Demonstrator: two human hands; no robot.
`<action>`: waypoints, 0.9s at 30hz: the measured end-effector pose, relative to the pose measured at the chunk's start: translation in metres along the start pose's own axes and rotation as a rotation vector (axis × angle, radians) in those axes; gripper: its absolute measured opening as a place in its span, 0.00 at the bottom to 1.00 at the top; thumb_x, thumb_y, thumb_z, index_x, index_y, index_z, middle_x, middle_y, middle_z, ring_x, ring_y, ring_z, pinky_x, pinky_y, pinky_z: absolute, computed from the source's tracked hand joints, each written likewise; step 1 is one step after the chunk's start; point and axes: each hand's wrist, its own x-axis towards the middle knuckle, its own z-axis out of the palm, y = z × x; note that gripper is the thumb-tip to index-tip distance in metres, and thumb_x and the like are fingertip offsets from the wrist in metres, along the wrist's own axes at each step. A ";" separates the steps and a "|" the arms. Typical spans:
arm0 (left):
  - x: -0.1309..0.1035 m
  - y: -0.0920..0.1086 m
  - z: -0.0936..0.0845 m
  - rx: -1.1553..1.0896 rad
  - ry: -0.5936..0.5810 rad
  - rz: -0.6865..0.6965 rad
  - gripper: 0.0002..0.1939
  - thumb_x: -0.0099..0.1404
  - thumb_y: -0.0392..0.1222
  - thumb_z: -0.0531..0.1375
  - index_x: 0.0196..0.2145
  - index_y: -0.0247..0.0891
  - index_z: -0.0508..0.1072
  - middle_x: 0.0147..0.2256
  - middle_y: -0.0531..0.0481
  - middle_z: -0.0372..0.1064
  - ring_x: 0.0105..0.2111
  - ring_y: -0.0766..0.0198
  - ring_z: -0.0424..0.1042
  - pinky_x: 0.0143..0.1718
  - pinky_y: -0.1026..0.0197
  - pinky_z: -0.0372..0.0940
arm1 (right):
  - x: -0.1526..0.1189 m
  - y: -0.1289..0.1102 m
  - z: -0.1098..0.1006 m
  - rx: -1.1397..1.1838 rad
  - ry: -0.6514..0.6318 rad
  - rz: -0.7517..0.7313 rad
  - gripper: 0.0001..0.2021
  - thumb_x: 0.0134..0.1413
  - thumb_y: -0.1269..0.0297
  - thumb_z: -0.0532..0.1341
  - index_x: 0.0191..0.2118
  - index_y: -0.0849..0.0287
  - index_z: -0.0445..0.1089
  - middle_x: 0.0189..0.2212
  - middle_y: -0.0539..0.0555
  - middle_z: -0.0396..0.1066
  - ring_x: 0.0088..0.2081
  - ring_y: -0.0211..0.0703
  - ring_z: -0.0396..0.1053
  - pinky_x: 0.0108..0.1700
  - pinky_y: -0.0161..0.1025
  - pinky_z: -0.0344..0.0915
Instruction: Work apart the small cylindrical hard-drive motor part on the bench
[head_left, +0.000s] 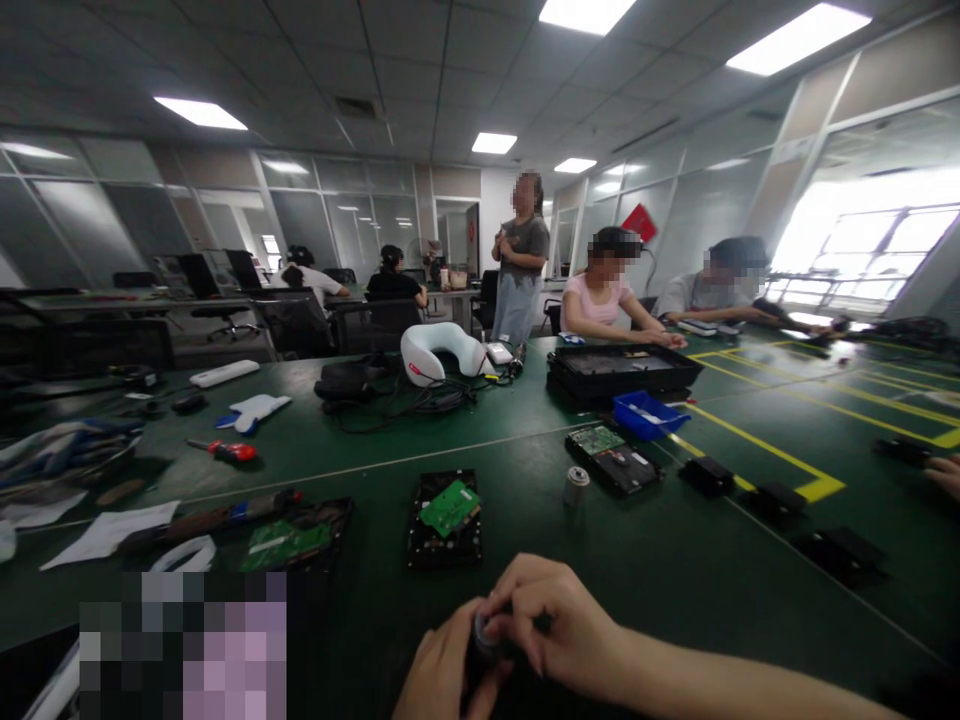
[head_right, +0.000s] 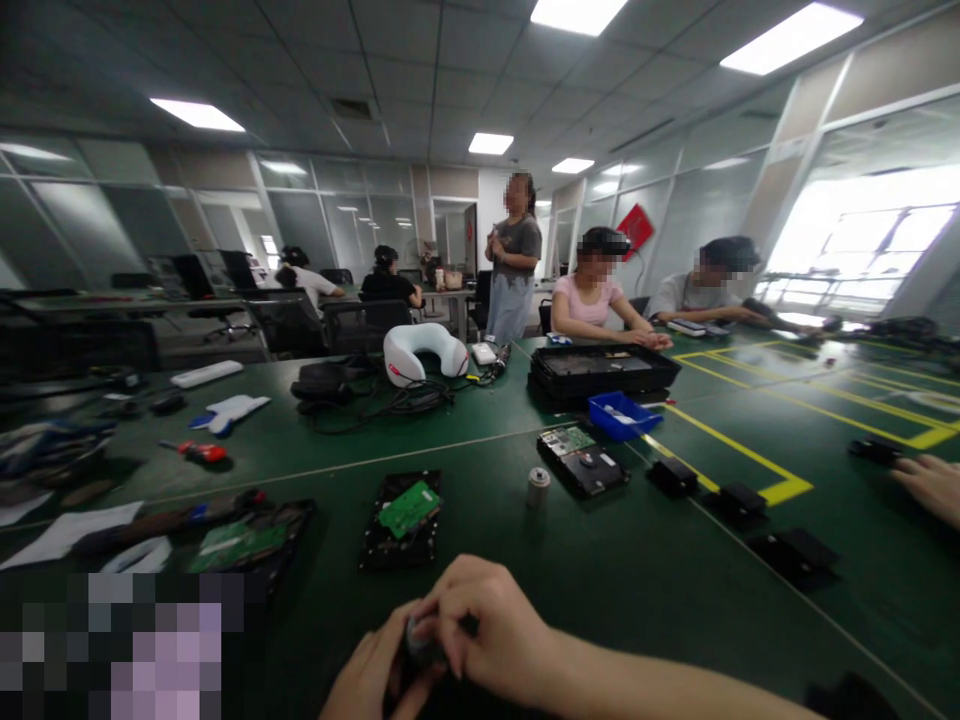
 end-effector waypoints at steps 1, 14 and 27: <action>0.000 0.001 -0.001 -0.002 -0.002 -0.003 0.18 0.61 0.38 0.57 0.50 0.41 0.66 0.34 0.48 0.75 0.32 0.58 0.73 0.34 0.60 0.67 | 0.000 0.001 0.000 -0.005 -0.001 0.002 0.22 0.57 0.66 0.61 0.13 0.61 0.59 0.32 0.53 0.74 0.35 0.35 0.72 0.36 0.32 0.66; -0.003 0.011 -0.005 0.026 -0.010 -0.078 0.19 0.63 0.41 0.57 0.53 0.42 0.66 0.34 0.48 0.73 0.34 0.57 0.71 0.36 0.59 0.65 | 0.011 0.007 -0.023 0.043 0.131 0.145 0.22 0.56 0.63 0.62 0.14 0.61 0.57 0.28 0.55 0.73 0.36 0.39 0.75 0.36 0.34 0.68; 0.000 0.017 -0.012 -0.062 -0.050 -0.156 0.19 0.61 0.43 0.59 0.51 0.42 0.67 0.28 0.52 0.67 0.28 0.61 0.67 0.32 0.61 0.62 | 0.003 0.047 -0.034 0.182 -0.299 0.389 0.19 0.46 0.60 0.68 0.17 0.63 0.61 0.26 0.51 0.68 0.38 0.44 0.76 0.34 0.31 0.69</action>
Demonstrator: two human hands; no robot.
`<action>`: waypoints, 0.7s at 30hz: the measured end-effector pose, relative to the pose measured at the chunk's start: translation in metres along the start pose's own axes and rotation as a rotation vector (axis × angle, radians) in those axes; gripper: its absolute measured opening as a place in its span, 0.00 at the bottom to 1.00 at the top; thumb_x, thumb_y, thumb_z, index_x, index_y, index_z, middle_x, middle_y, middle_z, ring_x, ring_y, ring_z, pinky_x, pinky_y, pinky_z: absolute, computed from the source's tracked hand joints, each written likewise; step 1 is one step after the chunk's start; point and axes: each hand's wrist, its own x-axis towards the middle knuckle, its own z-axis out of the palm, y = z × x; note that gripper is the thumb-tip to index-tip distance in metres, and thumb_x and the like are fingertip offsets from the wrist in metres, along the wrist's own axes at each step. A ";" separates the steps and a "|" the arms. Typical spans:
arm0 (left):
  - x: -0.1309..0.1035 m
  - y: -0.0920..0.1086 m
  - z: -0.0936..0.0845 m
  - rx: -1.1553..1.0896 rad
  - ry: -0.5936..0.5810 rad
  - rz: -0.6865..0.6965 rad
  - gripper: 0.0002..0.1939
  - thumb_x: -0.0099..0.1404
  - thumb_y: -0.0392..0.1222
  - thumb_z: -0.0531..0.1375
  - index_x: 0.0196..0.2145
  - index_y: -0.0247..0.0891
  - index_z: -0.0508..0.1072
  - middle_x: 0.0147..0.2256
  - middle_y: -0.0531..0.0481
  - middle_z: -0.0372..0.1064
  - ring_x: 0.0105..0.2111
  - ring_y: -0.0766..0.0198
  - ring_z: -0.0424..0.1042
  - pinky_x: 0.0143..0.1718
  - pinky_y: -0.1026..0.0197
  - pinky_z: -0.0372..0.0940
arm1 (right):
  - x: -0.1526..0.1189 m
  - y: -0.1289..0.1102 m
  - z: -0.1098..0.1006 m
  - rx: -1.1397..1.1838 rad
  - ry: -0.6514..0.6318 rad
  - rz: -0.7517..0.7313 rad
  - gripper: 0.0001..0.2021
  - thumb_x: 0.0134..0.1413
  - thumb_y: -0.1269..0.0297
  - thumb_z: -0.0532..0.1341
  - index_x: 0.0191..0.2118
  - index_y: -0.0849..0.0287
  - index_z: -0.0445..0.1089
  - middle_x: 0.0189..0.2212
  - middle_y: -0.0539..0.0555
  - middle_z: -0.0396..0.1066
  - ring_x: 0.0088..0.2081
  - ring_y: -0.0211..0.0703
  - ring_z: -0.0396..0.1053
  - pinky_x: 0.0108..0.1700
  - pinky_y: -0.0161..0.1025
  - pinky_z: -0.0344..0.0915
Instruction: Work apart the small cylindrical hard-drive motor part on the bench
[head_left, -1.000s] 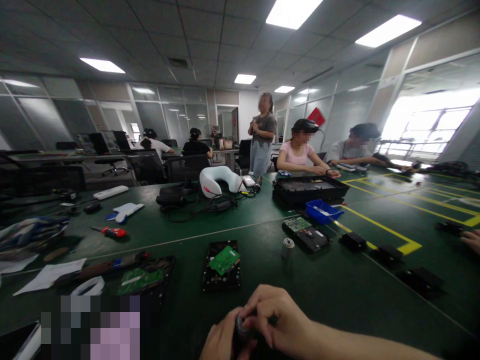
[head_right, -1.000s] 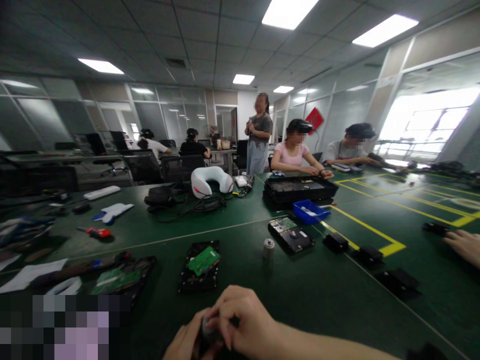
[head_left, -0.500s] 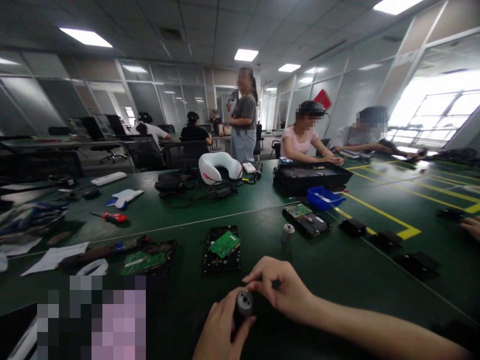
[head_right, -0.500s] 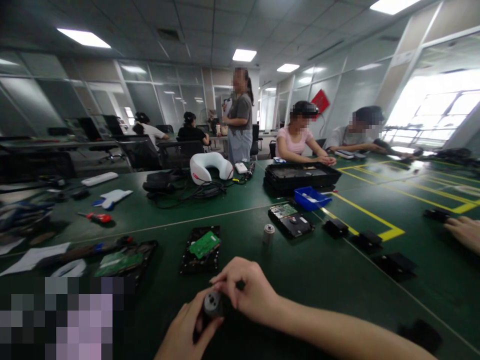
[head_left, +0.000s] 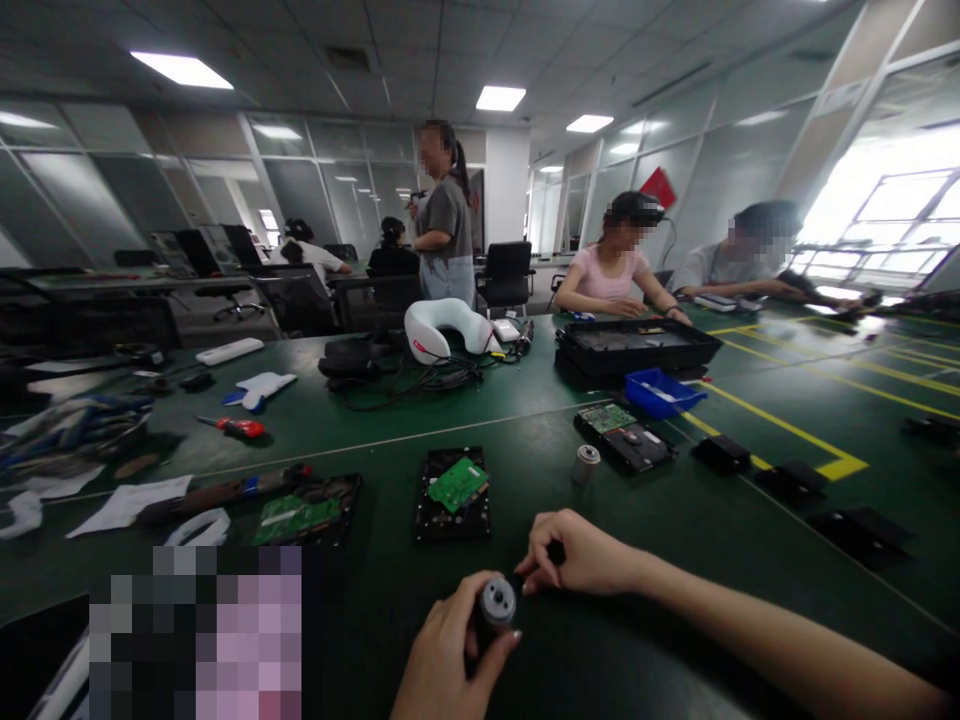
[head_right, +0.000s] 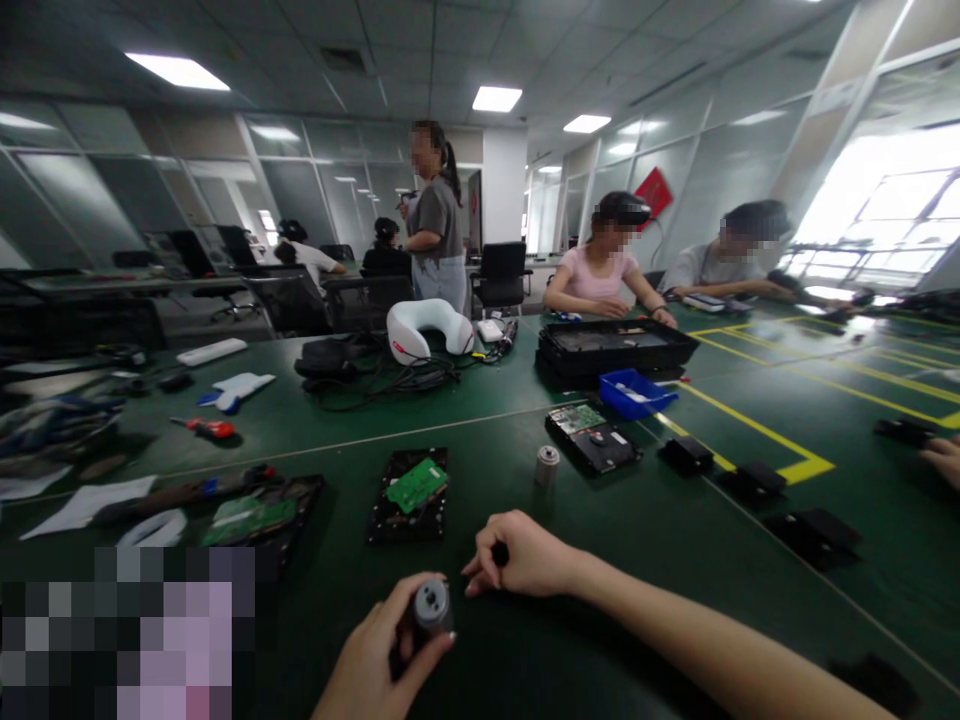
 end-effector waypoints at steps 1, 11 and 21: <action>0.000 0.001 -0.001 -0.012 -0.005 -0.006 0.19 0.61 0.43 0.59 0.51 0.42 0.68 0.27 0.53 0.67 0.28 0.61 0.67 0.32 0.62 0.62 | 0.000 0.000 -0.001 -0.010 -0.008 -0.002 0.19 0.44 0.60 0.69 0.17 0.63 0.61 0.26 0.50 0.68 0.38 0.44 0.76 0.34 0.31 0.69; 0.000 0.003 -0.001 -0.045 -0.003 -0.025 0.17 0.61 0.44 0.59 0.48 0.42 0.69 0.27 0.54 0.65 0.28 0.62 0.67 0.31 0.62 0.62 | -0.002 -0.040 0.013 0.082 0.298 -0.169 0.20 0.52 0.64 0.65 0.17 0.60 0.56 0.32 0.56 0.75 0.38 0.41 0.75 0.37 0.37 0.70; -0.002 0.003 -0.002 -0.067 0.004 0.021 0.18 0.62 0.39 0.58 0.50 0.42 0.68 0.33 0.50 0.72 0.34 0.59 0.69 0.35 0.61 0.64 | -0.007 -0.053 0.037 -0.113 0.204 -0.337 0.20 0.56 0.69 0.61 0.14 0.60 0.59 0.34 0.53 0.77 0.38 0.38 0.73 0.41 0.36 0.68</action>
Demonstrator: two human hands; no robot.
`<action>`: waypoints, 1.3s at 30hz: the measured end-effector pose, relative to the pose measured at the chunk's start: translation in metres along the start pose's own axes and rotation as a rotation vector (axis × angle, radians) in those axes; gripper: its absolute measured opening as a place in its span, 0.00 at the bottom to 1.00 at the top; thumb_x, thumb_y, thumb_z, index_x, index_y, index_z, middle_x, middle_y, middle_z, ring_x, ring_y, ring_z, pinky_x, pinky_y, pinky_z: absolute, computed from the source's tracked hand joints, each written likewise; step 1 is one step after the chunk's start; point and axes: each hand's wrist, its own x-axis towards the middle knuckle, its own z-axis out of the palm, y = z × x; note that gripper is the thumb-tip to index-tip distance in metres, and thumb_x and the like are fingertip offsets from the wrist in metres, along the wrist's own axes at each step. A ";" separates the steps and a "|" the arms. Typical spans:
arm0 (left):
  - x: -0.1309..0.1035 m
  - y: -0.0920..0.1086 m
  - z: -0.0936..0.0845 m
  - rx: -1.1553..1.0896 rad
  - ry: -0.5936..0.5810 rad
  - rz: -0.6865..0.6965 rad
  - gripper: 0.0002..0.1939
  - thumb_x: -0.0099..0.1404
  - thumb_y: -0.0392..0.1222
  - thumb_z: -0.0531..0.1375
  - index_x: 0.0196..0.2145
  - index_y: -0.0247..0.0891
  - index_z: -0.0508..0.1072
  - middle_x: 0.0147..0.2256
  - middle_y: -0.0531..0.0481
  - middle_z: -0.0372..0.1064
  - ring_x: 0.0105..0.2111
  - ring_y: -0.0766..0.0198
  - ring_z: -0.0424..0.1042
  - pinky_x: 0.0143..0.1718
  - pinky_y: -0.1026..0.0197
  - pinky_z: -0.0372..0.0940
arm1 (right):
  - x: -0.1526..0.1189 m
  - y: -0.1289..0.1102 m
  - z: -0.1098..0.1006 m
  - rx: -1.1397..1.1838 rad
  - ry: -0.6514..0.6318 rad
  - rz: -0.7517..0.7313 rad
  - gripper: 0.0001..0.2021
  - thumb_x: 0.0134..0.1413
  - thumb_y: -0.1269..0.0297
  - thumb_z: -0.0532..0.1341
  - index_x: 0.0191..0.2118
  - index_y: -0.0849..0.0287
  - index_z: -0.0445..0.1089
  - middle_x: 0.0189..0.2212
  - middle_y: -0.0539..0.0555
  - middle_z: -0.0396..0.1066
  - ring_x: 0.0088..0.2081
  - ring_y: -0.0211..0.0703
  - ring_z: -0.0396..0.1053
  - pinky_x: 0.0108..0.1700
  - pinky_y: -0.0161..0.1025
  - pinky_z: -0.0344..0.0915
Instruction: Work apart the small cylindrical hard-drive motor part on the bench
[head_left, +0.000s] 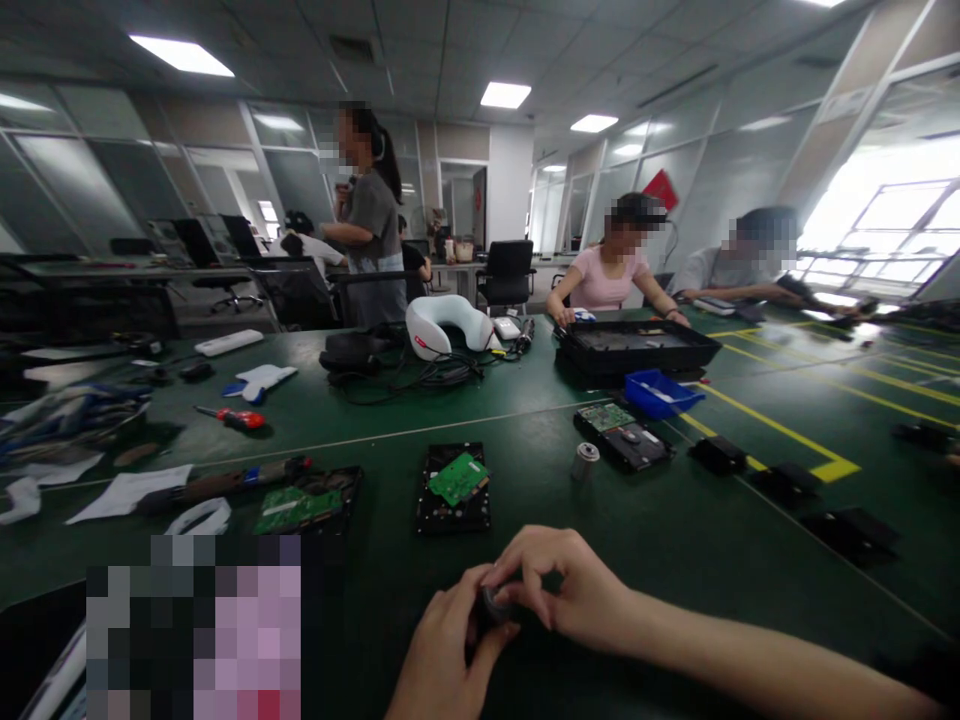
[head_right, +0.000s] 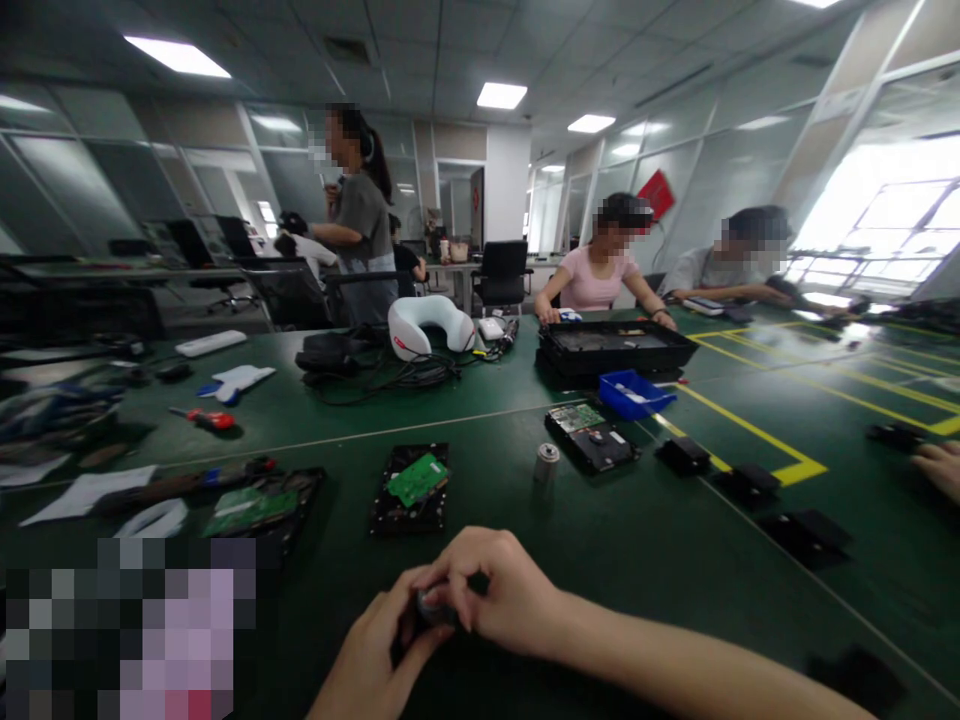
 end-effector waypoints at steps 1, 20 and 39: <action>0.000 0.000 0.000 -0.002 0.001 0.000 0.18 0.62 0.39 0.58 0.50 0.42 0.68 0.34 0.50 0.72 0.34 0.59 0.69 0.36 0.61 0.64 | 0.000 0.001 0.000 -0.010 -0.003 -0.009 0.20 0.56 0.70 0.61 0.15 0.60 0.59 0.34 0.53 0.77 0.38 0.38 0.73 0.41 0.36 0.68; -0.001 -0.001 0.000 0.019 0.000 0.024 0.18 0.63 0.41 0.58 0.52 0.42 0.67 0.34 0.49 0.72 0.33 0.59 0.69 0.36 0.59 0.64 | -0.001 0.011 0.007 -0.036 0.084 0.054 0.17 0.51 0.65 0.66 0.17 0.60 0.63 0.27 0.51 0.73 0.35 0.37 0.72 0.38 0.34 0.65; 0.001 -0.004 0.004 0.054 -0.012 0.014 0.18 0.63 0.41 0.59 0.51 0.45 0.66 0.31 0.52 0.68 0.30 0.60 0.67 0.35 0.59 0.62 | 0.007 0.018 -0.024 0.017 0.188 0.068 0.18 0.52 0.67 0.65 0.17 0.61 0.59 0.29 0.54 0.71 0.36 0.41 0.75 0.38 0.36 0.69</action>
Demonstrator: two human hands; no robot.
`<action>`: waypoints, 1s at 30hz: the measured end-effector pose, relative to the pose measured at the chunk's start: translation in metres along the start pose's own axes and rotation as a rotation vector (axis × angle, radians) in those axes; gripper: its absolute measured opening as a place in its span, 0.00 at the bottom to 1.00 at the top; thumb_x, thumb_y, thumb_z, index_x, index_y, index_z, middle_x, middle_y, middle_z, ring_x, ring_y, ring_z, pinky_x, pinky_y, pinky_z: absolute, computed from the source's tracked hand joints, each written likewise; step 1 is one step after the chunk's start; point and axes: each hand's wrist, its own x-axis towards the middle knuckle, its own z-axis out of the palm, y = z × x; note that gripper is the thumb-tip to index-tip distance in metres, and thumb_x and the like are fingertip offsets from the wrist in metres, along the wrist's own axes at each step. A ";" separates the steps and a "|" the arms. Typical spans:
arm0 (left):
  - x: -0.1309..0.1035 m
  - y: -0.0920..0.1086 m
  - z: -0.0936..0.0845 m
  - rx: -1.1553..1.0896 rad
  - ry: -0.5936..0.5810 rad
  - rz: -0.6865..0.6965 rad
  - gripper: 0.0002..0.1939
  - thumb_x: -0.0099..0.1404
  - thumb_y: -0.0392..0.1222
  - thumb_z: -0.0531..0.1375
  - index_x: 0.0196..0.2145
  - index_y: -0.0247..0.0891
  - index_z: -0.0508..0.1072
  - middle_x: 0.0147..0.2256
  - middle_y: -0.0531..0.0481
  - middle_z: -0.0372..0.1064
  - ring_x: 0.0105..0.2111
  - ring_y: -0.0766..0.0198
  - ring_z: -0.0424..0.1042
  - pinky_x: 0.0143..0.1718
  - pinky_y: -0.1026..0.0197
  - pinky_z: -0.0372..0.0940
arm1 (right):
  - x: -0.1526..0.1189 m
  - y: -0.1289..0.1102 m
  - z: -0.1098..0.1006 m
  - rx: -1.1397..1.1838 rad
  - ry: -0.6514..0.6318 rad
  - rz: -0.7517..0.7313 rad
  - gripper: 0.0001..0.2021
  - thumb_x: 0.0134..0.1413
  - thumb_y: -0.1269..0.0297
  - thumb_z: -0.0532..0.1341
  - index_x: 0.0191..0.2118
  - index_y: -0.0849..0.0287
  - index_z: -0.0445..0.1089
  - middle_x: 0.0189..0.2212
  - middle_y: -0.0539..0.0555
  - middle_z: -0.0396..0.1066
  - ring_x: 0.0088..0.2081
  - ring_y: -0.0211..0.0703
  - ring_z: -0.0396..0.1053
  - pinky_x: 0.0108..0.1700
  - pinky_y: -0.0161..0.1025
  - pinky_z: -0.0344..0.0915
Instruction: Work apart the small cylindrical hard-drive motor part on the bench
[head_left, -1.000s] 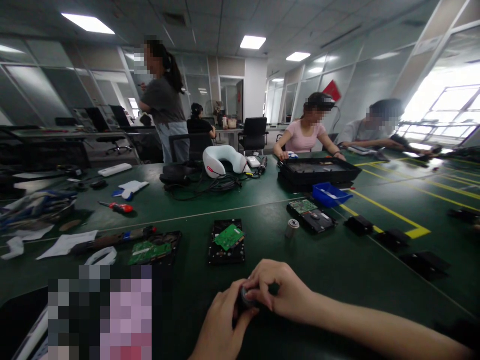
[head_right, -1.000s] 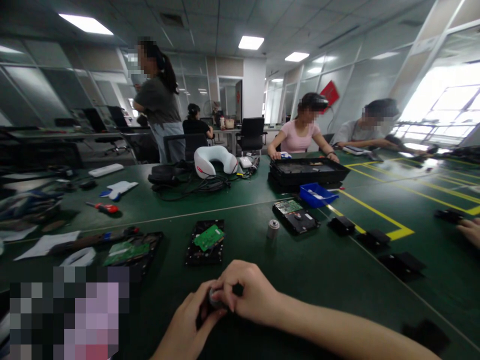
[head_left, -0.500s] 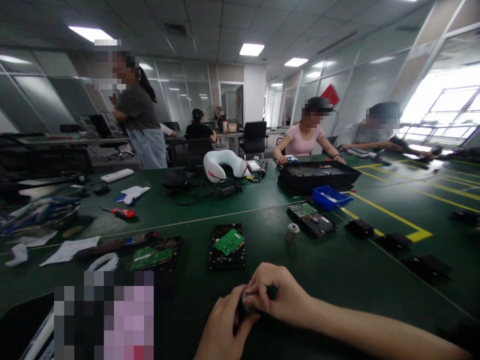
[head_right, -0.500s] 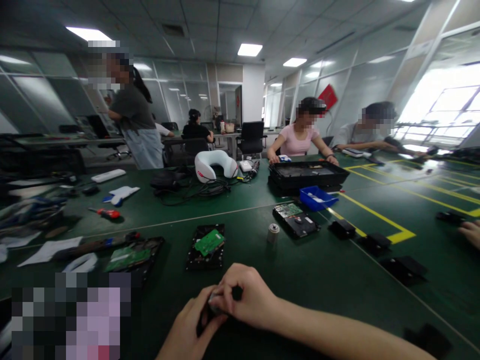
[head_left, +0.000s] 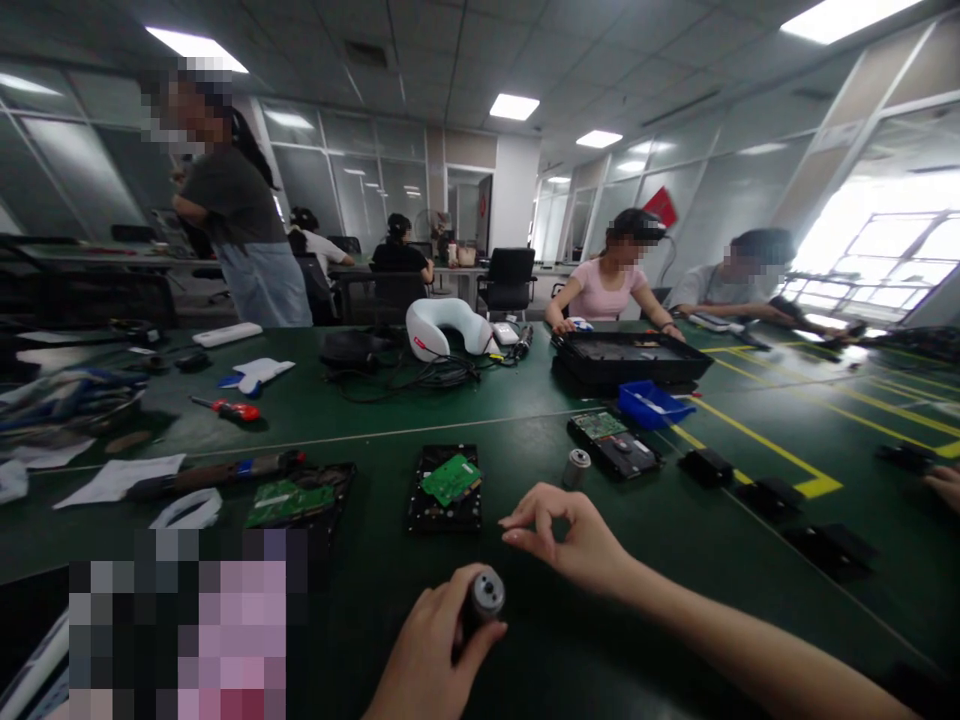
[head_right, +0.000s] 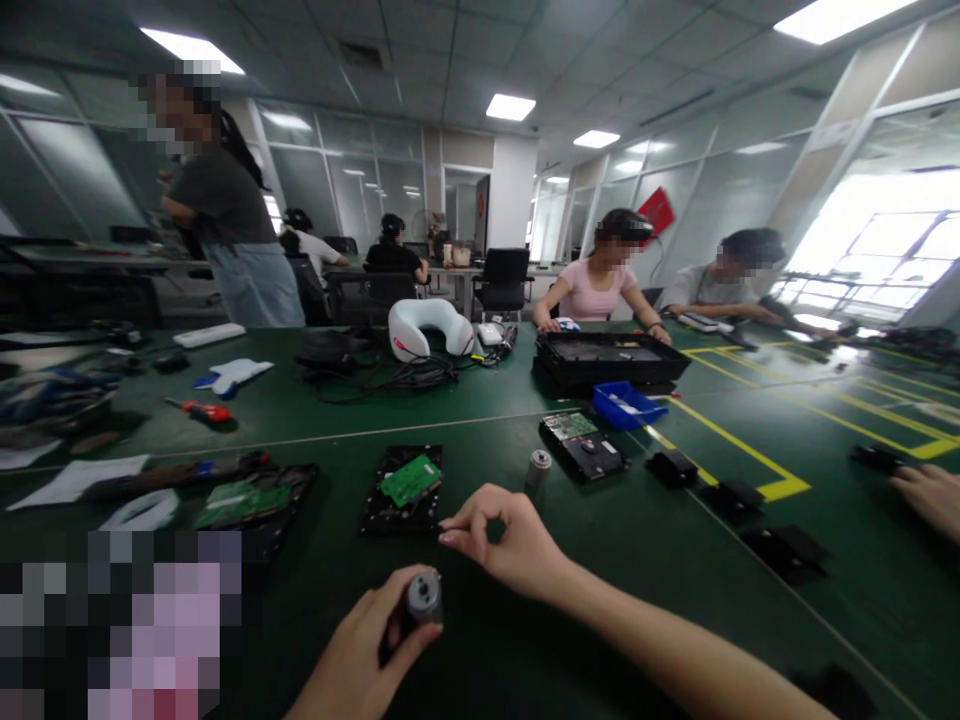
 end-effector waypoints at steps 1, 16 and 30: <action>0.000 0.000 0.000 0.001 -0.004 -0.003 0.18 0.63 0.41 0.59 0.51 0.45 0.66 0.30 0.52 0.68 0.30 0.60 0.67 0.35 0.59 0.62 | 0.001 0.004 -0.004 -0.016 -0.035 0.030 0.18 0.51 0.67 0.65 0.17 0.62 0.59 0.28 0.54 0.71 0.37 0.42 0.76 0.37 0.36 0.69; -0.002 0.003 -0.003 0.015 -0.011 0.028 0.17 0.64 0.43 0.58 0.51 0.45 0.65 0.31 0.52 0.68 0.30 0.60 0.67 0.35 0.58 0.62 | -0.006 0.043 -0.005 0.054 -0.455 0.245 0.18 0.46 0.67 0.67 0.16 0.63 0.59 0.23 0.50 0.66 0.37 0.45 0.77 0.34 0.32 0.69; -0.003 0.003 -0.001 0.037 0.030 0.055 0.17 0.63 0.40 0.58 0.51 0.44 0.65 0.30 0.52 0.69 0.30 0.60 0.67 0.35 0.59 0.63 | -0.009 -0.008 0.013 0.077 -0.057 0.061 0.20 0.55 0.65 0.63 0.16 0.61 0.58 0.29 0.54 0.74 0.37 0.41 0.75 0.37 0.36 0.68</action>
